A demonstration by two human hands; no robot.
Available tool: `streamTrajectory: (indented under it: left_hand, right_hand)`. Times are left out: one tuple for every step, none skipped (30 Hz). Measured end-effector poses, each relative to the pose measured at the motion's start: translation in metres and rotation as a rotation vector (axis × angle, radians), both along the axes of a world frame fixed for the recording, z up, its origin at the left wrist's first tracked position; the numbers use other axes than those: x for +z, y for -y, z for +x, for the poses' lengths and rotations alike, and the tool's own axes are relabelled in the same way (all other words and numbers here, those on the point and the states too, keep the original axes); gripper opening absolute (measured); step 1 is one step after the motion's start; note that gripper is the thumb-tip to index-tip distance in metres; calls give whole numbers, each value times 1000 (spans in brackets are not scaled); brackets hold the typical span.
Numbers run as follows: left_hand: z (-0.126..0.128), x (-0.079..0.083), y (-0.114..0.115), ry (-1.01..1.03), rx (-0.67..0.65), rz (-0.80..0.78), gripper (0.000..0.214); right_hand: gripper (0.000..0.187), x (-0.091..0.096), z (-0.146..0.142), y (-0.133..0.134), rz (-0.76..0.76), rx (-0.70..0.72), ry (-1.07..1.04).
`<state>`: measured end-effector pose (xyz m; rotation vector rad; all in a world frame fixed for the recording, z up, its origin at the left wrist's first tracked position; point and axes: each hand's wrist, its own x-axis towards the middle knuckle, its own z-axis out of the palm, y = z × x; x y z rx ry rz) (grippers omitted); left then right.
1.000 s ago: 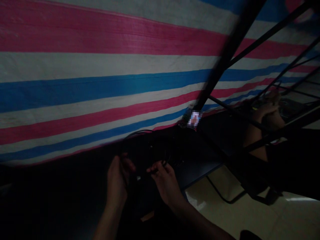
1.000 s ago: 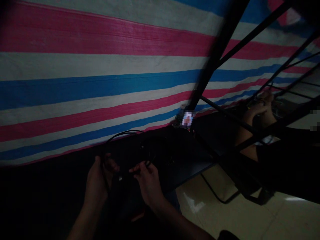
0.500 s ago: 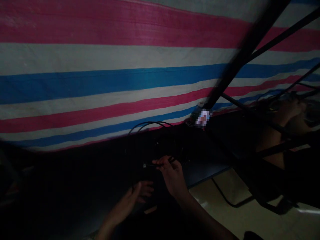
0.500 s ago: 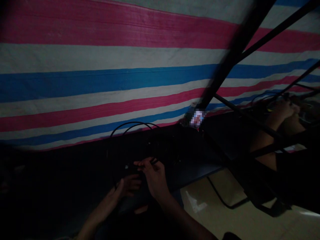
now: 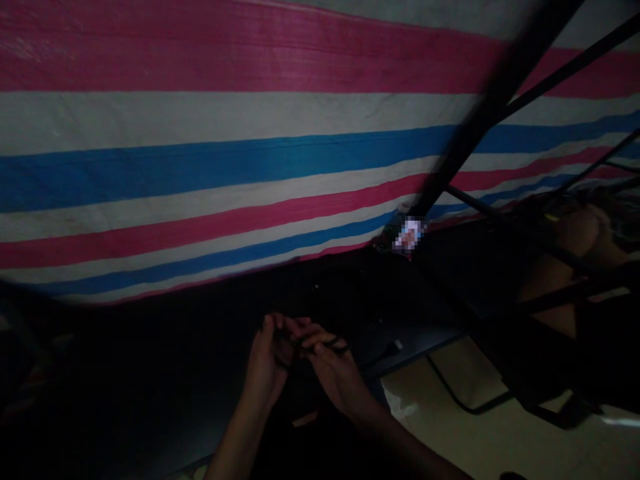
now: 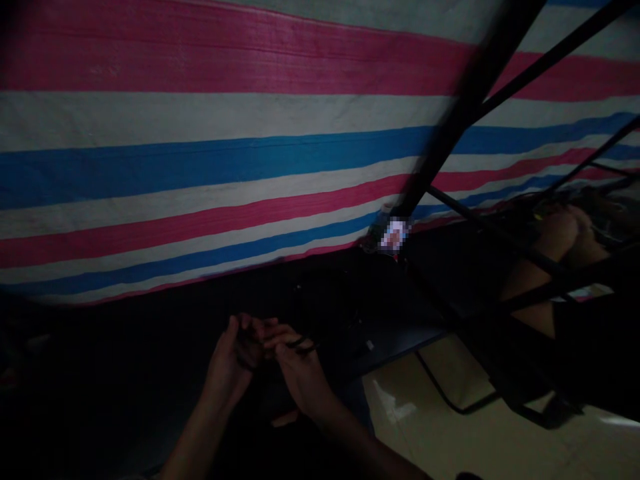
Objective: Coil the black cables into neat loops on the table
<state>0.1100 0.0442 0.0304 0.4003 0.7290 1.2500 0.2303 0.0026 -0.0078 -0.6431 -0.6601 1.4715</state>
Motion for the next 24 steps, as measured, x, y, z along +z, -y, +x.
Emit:
streamTrajectory:
  left_hand:
    - [-5, 3, -2, 30, -18, 23, 42]
    - [-11, 5, -3, 64, -44, 34, 40]
    - [-17, 7, -5, 94, -73, 32, 38]
    - [-24, 9, -7, 115, -105, 18, 37]
    - [-30, 10, -9, 122, -135, -6, 36]
    - [-36, 10, -12, 116, -160, -31, 37]
    - [-40, 10, -14, 96, -175, -53, 39]
    - [-44, 10, -15, 62, -184, -72, 42]
    - [-46, 9, -17, 11, -185, -86, 45]
    - [-46, 9, -18, -49, -180, -92, 49]
    - [-46, 9, -19, -107, -173, -94, 52]
    - [-44, 8, -19, -160, -163, -94, 53]
    - [-42, 8, -19, -205, -154, -93, 54]
    - [-40, 8, -19, -240, -146, -91, 54]
    - [-37, 7, -20, -267, -137, -89, 53]
    - [-35, 6, -20, -291, -124, -88, 52]
    - [-34, 5, -20, -316, -103, -86, 51]
    - [-33, 4, -21, -339, -73, -85, 51]
    - [-33, 3, -22, -354, -37, -83, 50]
    - [-34, 3, -22, -362, 3, -81, 48]
    - [-35, 3, -23, -361, 42, -80, 47]
    - [-37, 3, -24, -352, 79, -79, 46]
    - [-38, 4, -25, -337, 112, -79, 44]
    - [-40, 5, -26, -316, 137, -79, 42]
  right_hand:
    - [15, -2, 5, 1, -16, -9, -4]
    - [17, -4, 11, 1, -40, -21, -4]
    - [18, -5, 17, 1, -69, -32, -5]
    - [20, -6, 24, 1, -102, -47, -16]
    - [21, -7, 30, 0, -136, -68, -36]
    - [23, -8, 35, -1, -167, -94, -59]
    - [26, -7, 41, -4, -198, -126, -75]
    - [29, -7, 46, -7, -222, -160, -76]
    - [32, -5, 50, -10, -239, -195, -59]
    - [36, -4, 54, -13, -250, -217, -16]
    - [39, -3, 57, -15, -252, -222, 47]
    - [43, -3, 60, -17, -245, -213, 122]
    - [46, -3, 61, -19, -234, -186, 202]
    - [50, -4, 61, -19, -225, -148, 279]
    - [52, -6, 61, -19, -222, -106, 343]
    - [52, -8, 60, -19, -225, -71, 385]
    - [48, -10, 59, -19, -232, -48, 408]
    - [44, -13, 57, -19, -239, -27, 418]
    - [41, -15, 55, -19, -246, -17, 420]
    - [41, -18, 53, -19, -250, -18, 419]
    - [43, -21, 52, -18, -254, -25, 425]
    - [46, -24, 51, -18, -257, -35, 441]
    - [50, -27, 50, -16, -260, -37, 469]
    - [54, -31, 49, -13, -265, -26, 506]
